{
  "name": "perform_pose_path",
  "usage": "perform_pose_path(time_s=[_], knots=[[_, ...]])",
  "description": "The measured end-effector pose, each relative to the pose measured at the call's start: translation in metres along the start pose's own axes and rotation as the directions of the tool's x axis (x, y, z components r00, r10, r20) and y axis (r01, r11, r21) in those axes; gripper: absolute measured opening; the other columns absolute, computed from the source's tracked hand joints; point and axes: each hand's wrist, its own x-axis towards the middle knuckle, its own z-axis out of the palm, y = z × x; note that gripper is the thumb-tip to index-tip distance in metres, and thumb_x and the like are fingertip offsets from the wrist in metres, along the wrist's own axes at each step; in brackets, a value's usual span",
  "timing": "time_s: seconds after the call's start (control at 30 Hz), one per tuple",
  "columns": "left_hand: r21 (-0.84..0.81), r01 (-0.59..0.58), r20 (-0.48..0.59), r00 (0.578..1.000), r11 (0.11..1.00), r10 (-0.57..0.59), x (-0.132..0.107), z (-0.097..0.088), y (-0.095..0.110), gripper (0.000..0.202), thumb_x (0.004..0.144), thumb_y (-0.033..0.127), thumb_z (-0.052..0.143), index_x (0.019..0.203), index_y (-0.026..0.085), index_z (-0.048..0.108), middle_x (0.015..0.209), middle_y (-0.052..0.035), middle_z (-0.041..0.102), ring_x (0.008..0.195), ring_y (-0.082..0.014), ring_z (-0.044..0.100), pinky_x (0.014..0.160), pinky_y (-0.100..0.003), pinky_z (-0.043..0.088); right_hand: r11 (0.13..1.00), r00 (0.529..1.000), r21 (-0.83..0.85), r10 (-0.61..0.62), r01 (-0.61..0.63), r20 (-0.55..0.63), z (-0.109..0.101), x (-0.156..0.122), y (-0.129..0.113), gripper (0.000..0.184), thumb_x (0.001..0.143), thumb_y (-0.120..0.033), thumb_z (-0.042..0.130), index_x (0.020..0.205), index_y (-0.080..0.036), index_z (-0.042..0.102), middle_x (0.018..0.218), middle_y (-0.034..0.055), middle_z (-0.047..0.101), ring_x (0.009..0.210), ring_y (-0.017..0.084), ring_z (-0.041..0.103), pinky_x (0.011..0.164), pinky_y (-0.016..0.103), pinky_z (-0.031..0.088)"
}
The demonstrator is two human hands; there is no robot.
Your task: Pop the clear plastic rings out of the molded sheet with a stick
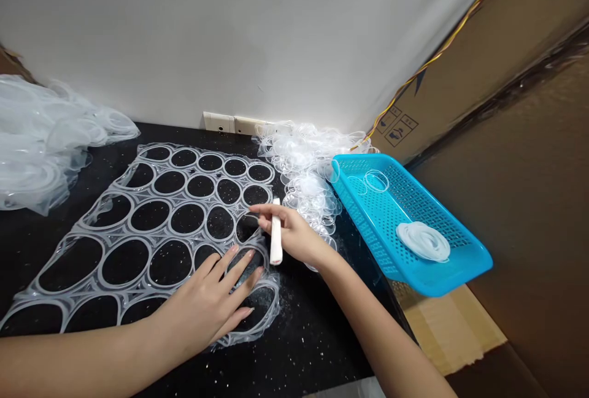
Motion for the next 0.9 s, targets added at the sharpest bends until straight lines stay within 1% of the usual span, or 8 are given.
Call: perform_pose_path(time_s=[0.1, 0.23, 0.43, 0.53, 0.63, 0.7, 0.8, 0.9], knots=[[-0.012, 0.004, 0.011, 1.000, 1.000, -0.004, 0.000, -0.001, 0.000, 0.043, 0.082, 0.048, 0.049, 0.113, 0.021, 0.059, 0.117, -0.0098, 0.060, 0.105, -0.0313, 0.055, 0.081, -0.038, 0.037, 0.970, 0.994, 0.242, 0.003, 0.023, -0.106, -0.003, 0.005, 0.002, 0.030, 0.075, -0.029, 0.062, 0.102, -0.018, 0.061, 0.060, -0.0061, 0.037, 0.048, 0.004, 0.028, 0.042, 0.018, 0.020], [-0.017, 0.002, 0.037, 0.999, 1.000, -0.002, 0.000, -0.003, 0.000, 0.042, 0.084, 0.047, 0.046, 0.117, 0.021, 0.056, 0.121, -0.0101, 0.057, 0.107, -0.0313, 0.054, 0.081, -0.038, 0.038, 0.895, 0.947, 0.418, -0.012, 0.153, -0.322, -0.016, 0.009, 0.002, 0.031, 0.065, -0.027, 0.070, 0.093, -0.017, 0.063, 0.059, -0.0065, 0.036, 0.048, 0.004, 0.026, 0.041, 0.018, 0.017], [-0.001, 0.010, 0.091, 0.996, 1.000, -0.009, 0.001, -0.007, -0.001, 0.046, 0.085, 0.048, 0.043, 0.123, 0.022, 0.050, 0.128, -0.0155, 0.050, 0.108, -0.0320, 0.052, 0.080, -0.039, 0.038, 0.873, 0.737, 0.309, -0.081, 0.377, -0.671, -0.044, 0.010, 0.000, 0.033, 0.059, -0.026, 0.073, 0.090, -0.021, 0.062, 0.063, -0.0048, 0.042, 0.055, 0.006, 0.037, 0.043, 0.018, 0.024], [-0.007, 0.010, 0.087, 0.996, 1.000, -0.010, 0.000, -0.007, -0.002, 0.045, 0.085, 0.047, 0.043, 0.123, 0.022, 0.050, 0.123, -0.0144, 0.054, 0.107, -0.0324, 0.053, 0.080, -0.039, 0.039, 0.878, 0.662, 0.220, -0.135, 0.424, -0.737, -0.053, 0.008, -0.001, 0.029, 0.062, -0.027, 0.071, 0.089, -0.023, 0.061, 0.063, -0.0047, 0.042, 0.056, 0.007, 0.040, 0.044, 0.019, 0.027], [-0.009, 0.008, 0.086, 0.996, 1.000, -0.007, -0.001, -0.007, -0.001, 0.044, 0.086, 0.047, 0.043, 0.122, 0.023, 0.051, 0.118, -0.0120, 0.058, 0.104, -0.0326, 0.055, 0.080, -0.040, 0.039, 0.892, 0.622, 0.144, -0.174, 0.427, -0.764, -0.059, 0.004, -0.004, 0.026, 0.064, -0.027, 0.071, 0.089, -0.023, 0.063, 0.067, -0.0033, 0.046, 0.060, 0.007, 0.044, 0.045, 0.018, 0.030], [-0.003, 0.000, 0.082, 0.997, 1.000, 0.000, -0.001, -0.007, -0.001, 0.044, 0.086, 0.047, 0.042, 0.121, 0.023, 0.052, 0.115, -0.0111, 0.060, 0.103, -0.0329, 0.055, 0.080, -0.040, 0.039, 0.914, 0.658, 0.105, -0.199, 0.393, -0.727, -0.060, 0.001, -0.006, 0.026, 0.066, -0.027, 0.070, 0.092, -0.024, 0.064, 0.068, -0.0025, 0.049, 0.058, 0.006, 0.043, 0.044, 0.018, 0.029], [0.003, -0.020, 0.082, 0.996, 1.000, 0.020, 0.001, -0.007, -0.003, 0.045, 0.085, 0.048, 0.043, 0.120, 0.023, 0.053, 0.114, -0.0106, 0.060, 0.102, -0.0328, 0.056, 0.080, -0.040, 0.039, 0.951, 0.791, 0.100, -0.183, 0.294, -0.583, -0.056, -0.005, -0.010, 0.029, 0.069, -0.028, 0.068, 0.097, -0.024, 0.064, 0.069, -0.0018, 0.051, 0.053, 0.006, 0.041, 0.042, 0.019, 0.028], [0.005, -0.043, 0.116, 0.992, 0.999, 0.042, 0.004, -0.009, -0.007, 0.045, 0.084, 0.048, 0.046, 0.121, 0.023, 0.052, 0.115, -0.0115, 0.059, 0.103, -0.0312, 0.056, 0.080, -0.039, 0.038, 0.960, 0.881, 0.193, -0.095, 0.205, -0.464, -0.047, -0.009, -0.016, 0.031, 0.069, -0.029, 0.069, 0.099, -0.024, 0.064, 0.072, -0.0007, 0.053, 0.061, 0.008, 0.049, 0.047, 0.020, 0.035]])
